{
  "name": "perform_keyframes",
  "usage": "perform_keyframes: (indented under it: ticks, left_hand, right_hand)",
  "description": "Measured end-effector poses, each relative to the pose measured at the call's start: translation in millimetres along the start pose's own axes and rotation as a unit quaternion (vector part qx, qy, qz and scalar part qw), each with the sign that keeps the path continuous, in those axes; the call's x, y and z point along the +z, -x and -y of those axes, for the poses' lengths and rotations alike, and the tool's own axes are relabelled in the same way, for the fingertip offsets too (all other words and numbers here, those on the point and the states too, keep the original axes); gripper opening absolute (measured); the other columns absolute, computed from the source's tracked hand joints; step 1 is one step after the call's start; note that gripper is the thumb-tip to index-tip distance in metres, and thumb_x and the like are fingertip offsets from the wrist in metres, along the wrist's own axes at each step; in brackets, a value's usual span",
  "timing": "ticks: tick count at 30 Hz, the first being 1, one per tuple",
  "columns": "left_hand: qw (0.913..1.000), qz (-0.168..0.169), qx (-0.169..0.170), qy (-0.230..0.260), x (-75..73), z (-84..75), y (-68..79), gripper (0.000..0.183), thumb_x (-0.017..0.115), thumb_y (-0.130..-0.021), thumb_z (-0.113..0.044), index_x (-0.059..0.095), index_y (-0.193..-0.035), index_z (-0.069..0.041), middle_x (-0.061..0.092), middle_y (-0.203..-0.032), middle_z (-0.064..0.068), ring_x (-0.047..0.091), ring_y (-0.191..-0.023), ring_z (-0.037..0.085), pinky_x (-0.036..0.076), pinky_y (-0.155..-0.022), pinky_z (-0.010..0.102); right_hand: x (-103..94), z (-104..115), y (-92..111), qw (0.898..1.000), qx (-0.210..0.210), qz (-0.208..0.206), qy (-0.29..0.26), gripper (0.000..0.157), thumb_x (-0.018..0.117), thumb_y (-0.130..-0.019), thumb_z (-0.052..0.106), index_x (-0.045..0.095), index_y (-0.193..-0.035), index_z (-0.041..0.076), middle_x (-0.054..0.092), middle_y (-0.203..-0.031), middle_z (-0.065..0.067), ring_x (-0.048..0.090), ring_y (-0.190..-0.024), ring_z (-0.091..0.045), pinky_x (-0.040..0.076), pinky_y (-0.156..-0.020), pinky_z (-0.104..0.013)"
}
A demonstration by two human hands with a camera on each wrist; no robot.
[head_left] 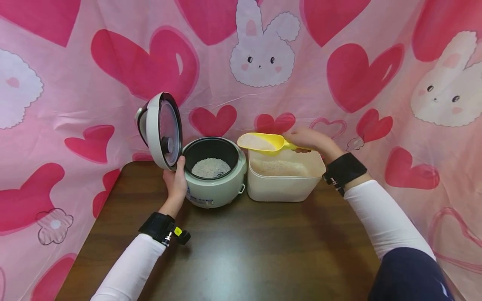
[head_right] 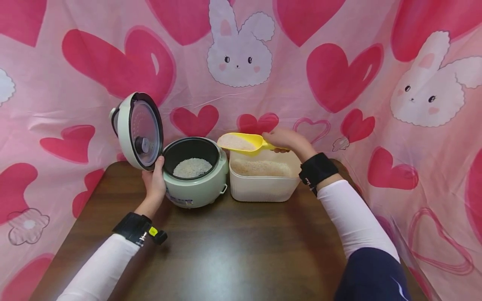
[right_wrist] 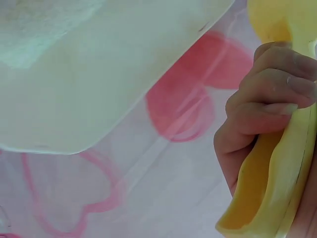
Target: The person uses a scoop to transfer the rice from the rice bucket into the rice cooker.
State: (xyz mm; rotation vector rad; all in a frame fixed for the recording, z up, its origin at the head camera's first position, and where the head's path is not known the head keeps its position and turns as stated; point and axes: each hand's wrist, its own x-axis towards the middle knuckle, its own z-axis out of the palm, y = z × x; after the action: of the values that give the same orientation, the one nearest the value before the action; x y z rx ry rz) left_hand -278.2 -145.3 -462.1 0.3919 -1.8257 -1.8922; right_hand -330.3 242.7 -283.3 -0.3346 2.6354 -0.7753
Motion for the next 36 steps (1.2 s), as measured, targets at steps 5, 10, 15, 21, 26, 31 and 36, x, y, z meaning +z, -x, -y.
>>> perform_keyframes:
  ticks: [5,10,15,21,26,31,36]
  left_hand:
    - [1.0000,0.000,0.008,0.000,0.6,1.1,-0.2,0.060,0.060,-0.102,-0.047,0.058,-0.141,-0.001,0.063,-0.140,0.015,0.054,-0.128,0.025,0.034,-0.118,0.042]
    - [1.0000,-0.005,0.002,0.002,0.6,2.5,-0.6,0.061,0.061,-0.101,-0.047,0.059,-0.140,0.000,0.063,-0.141,0.016,0.054,-0.127,0.026,0.035,-0.118,0.041]
    - [0.9999,-0.014,0.004,0.002,-2.0,-0.3,-1.7,0.060,0.063,-0.100,-0.046,0.061,-0.135,0.003,0.065,-0.135,0.020,0.055,-0.123,0.027,0.036,-0.115,0.039]
    - [0.9999,-0.009,-0.007,-0.006,-3.4,-2.5,-2.0,0.064,0.061,-0.100,-0.049,0.060,-0.138,0.003,0.064,-0.137,0.020,0.054,-0.125,0.027,0.035,-0.117,0.039]
    - [1.0000,-0.008,0.001,-0.004,-3.1,-2.7,-2.4,0.062,0.062,-0.100,-0.048,0.061,-0.137,0.002,0.065,-0.136,0.019,0.055,-0.124,0.026,0.036,-0.116,0.039]
    - [0.9999,-0.010,-0.002,0.000,-2.9,-2.6,-2.6,0.063,0.062,-0.100,-0.048,0.060,-0.138,0.002,0.064,-0.138,0.019,0.055,-0.125,0.026,0.035,-0.117,0.038]
    - [0.9999,-0.008,-0.009,0.004,-3.7,-1.2,-2.0,0.064,0.061,-0.101,-0.047,0.057,-0.142,0.001,0.062,-0.141,0.017,0.053,-0.128,0.026,0.034,-0.118,0.038]
  right_hand:
    - [4.3,27.4,-9.6,0.997,0.016,-0.014,0.073,0.047,0.046,-0.108,0.043,0.061,-0.083,0.006,0.053,-0.068,-0.005,0.047,-0.056,-0.023,0.041,-0.054,-0.027]
    - [11.3,55.4,-16.9,0.989,0.039,-0.025,0.141,0.046,0.047,-0.107,0.043,0.062,-0.083,0.006,0.057,-0.070,-0.008,0.053,-0.060,-0.027,0.045,-0.056,-0.029]
    - [16.9,80.5,-22.8,0.976,0.037,-0.029,0.212,0.044,0.046,-0.107,0.043,0.065,-0.088,0.007,0.061,-0.076,-0.009,0.059,-0.068,-0.028,0.048,-0.063,-0.032]
    - [19.7,100.5,-26.6,0.956,0.014,-0.054,0.286,0.037,0.047,-0.104,0.040,0.064,-0.094,0.010,0.063,-0.082,-0.009,0.063,-0.078,-0.029,0.050,-0.075,-0.039]
    - [23.8,110.4,-29.5,0.943,0.029,-0.079,0.321,0.031,0.047,-0.103,0.039,0.064,-0.099,0.013,0.066,-0.087,-0.008,0.063,-0.083,-0.028,0.050,-0.080,-0.043]
    - [31.6,115.8,-29.8,0.927,0.027,-0.138,0.347,0.039,0.042,-0.104,0.038,0.069,-0.096,0.011,0.066,-0.091,-0.012,0.063,-0.090,-0.034,0.053,-0.080,-0.049]
    - [39.6,120.0,-30.0,0.913,0.008,-0.178,0.367,0.045,0.042,-0.106,0.039,0.071,-0.090,0.009,0.067,-0.088,-0.013,0.065,-0.090,-0.037,0.055,-0.079,-0.050]
